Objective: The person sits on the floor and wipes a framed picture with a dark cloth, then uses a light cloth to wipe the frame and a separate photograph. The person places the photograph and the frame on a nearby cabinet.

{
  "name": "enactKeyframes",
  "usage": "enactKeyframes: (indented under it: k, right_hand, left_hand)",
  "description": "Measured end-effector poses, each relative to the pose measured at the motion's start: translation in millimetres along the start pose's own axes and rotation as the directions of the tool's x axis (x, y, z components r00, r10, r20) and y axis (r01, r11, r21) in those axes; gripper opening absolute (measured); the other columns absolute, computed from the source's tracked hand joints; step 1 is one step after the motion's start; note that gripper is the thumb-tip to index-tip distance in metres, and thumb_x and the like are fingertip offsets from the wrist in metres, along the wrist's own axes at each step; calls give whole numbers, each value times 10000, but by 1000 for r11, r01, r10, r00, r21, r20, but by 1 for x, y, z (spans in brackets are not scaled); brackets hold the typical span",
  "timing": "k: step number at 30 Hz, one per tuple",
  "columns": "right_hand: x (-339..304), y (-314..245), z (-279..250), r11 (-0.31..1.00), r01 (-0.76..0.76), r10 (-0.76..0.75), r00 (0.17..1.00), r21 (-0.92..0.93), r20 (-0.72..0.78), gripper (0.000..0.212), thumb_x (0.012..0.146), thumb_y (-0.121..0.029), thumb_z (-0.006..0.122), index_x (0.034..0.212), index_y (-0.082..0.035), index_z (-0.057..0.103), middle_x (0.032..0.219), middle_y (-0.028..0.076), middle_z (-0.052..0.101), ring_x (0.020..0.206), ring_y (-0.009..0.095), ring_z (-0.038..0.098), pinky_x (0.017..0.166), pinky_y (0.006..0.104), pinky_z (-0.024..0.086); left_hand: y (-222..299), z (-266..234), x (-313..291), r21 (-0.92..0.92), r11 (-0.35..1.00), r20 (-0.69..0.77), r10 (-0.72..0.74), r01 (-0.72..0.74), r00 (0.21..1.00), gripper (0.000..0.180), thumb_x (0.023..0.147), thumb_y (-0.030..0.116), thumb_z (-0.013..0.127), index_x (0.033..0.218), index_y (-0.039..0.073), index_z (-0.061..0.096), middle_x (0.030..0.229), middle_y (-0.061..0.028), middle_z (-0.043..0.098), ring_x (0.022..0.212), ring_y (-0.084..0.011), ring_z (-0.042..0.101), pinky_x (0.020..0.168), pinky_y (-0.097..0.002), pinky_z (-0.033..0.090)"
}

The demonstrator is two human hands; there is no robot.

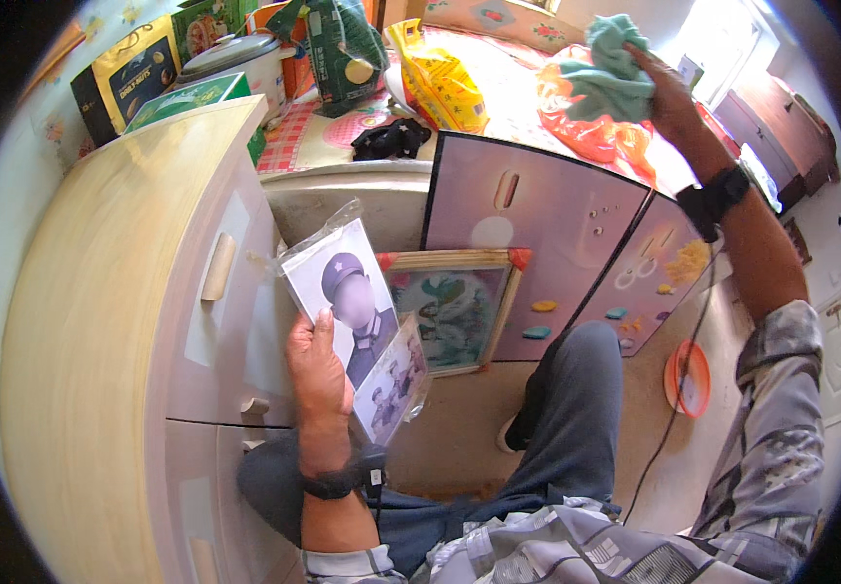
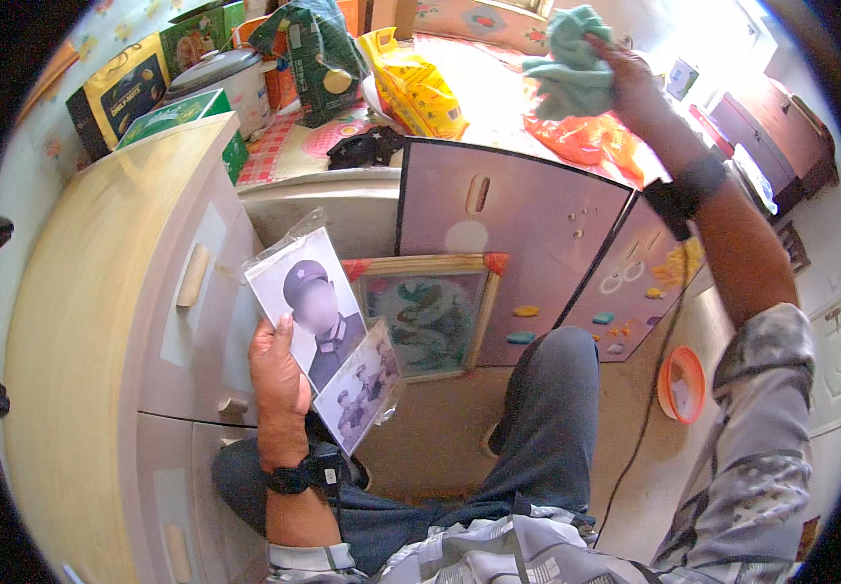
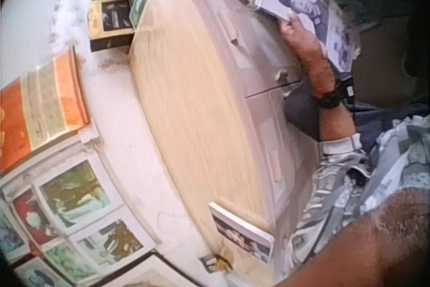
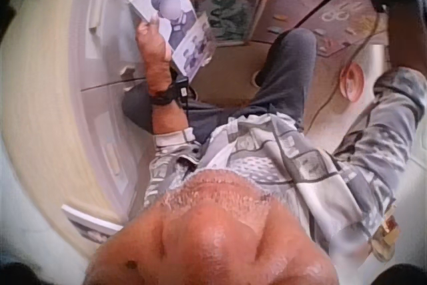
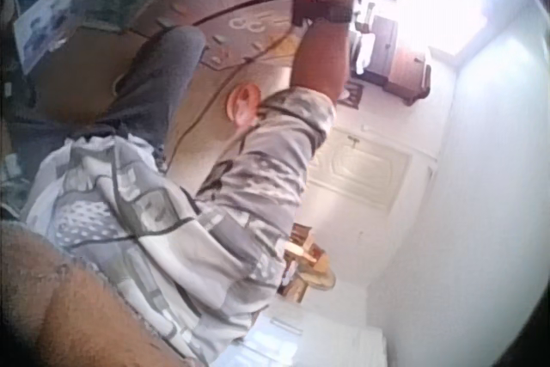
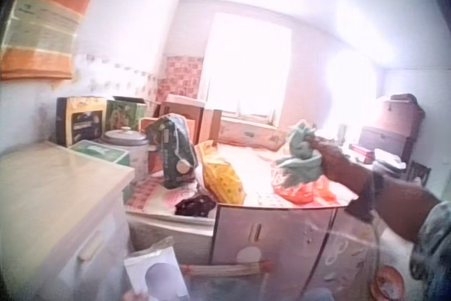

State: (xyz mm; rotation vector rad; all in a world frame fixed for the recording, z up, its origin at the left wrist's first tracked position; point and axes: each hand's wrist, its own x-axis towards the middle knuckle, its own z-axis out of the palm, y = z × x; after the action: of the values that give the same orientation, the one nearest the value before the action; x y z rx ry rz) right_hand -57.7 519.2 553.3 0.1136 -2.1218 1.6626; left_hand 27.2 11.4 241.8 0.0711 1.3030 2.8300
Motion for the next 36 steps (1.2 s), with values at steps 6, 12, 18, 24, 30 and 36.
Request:
enactKeyframes:
  k: [6, 12, 18, 24, 30, 36]
  right_hand:
    - [-53, -93, -88, 734, -36, 159, 980, -678, 120, 509, 1074, -245, 674, 1533, -58, 561, 1435, 142, 624, 1298, 256, 628, 1135, 388, 526]
    - [-92, -153, -57, 536, -113, 421, 895, -837, 149, 497, 1041, -283, 716, 1457, -34, 611, 1344, 127, 661, 1212, 232, 655, 1073, 370, 546]
    - [-112, -192, -10, 458, -42, 550, 798, -888, 246, 496, 1007, -321, 757, 1381, -10, 661, 1253, 112, 698, 1125, 208, 681, 1011, 353, 566]
    - [-132, -207, 33, 581, 12, 494, 790, -814, 364, 507, 974, -360, 799, 1305, 14, 711, 1162, 98, 735, 1038, 184, 707, 949, 335, 587]
    - [-149, -171, 69, 639, -18, 567, 687, -769, 455, 528, 959, -386, 816, 1270, 34, 739, 1082, 83, 763, 949, 159, 722, 896, 317, 595]
    - [-131, -83, 139, 912, -117, 304, 836, -393, 458, 493, 1020, -326, 766, 1359, 24, 694, 1137, 86, 763, 977, 155, 734, 916, 314, 606]
  left_hand:
    - [-1, 5, -2, 69, 998, 49, 6, -9, 999, 263, 1125, 92, 562, 1335, -19, 674, 1270, -81, 734, 1125, -155, 680, 1043, -342, 527]
    - [-5, 4, -1, 145, 988, 46, -61, 54, 997, 243, 1136, 104, 562, 1309, -9, 689, 1169, -42, 739, 1016, -111, 645, 978, -314, 519]
    - [-5, 0, 1, 129, 989, 103, -86, 73, 991, 222, 1133, 104, 566, 1270, -7, 701, 1136, -29, 740, 989, -94, 642, 949, -300, 528]
    - [-6, -7, 3, 114, 991, 133, -79, 64, 988, 260, 1130, 90, 555, 1323, -20, 690, 1185, -52, 751, 1013, -115, 676, 967, -319, 543]
    - [-15, -12, 7, 224, 974, 66, -54, 38, 996, 251, 1118, 84, 569, 1302, -24, 701, 1156, -39, 748, 987, -104, 643, 940, -300, 522]
    - [-24, -14, 13, 221, 975, 110, 10, -34, 994, 232, 1109, 94, 571, 1234, -12, 735, 1091, -5, 733, 952, -86, 607, 902, -295, 514]
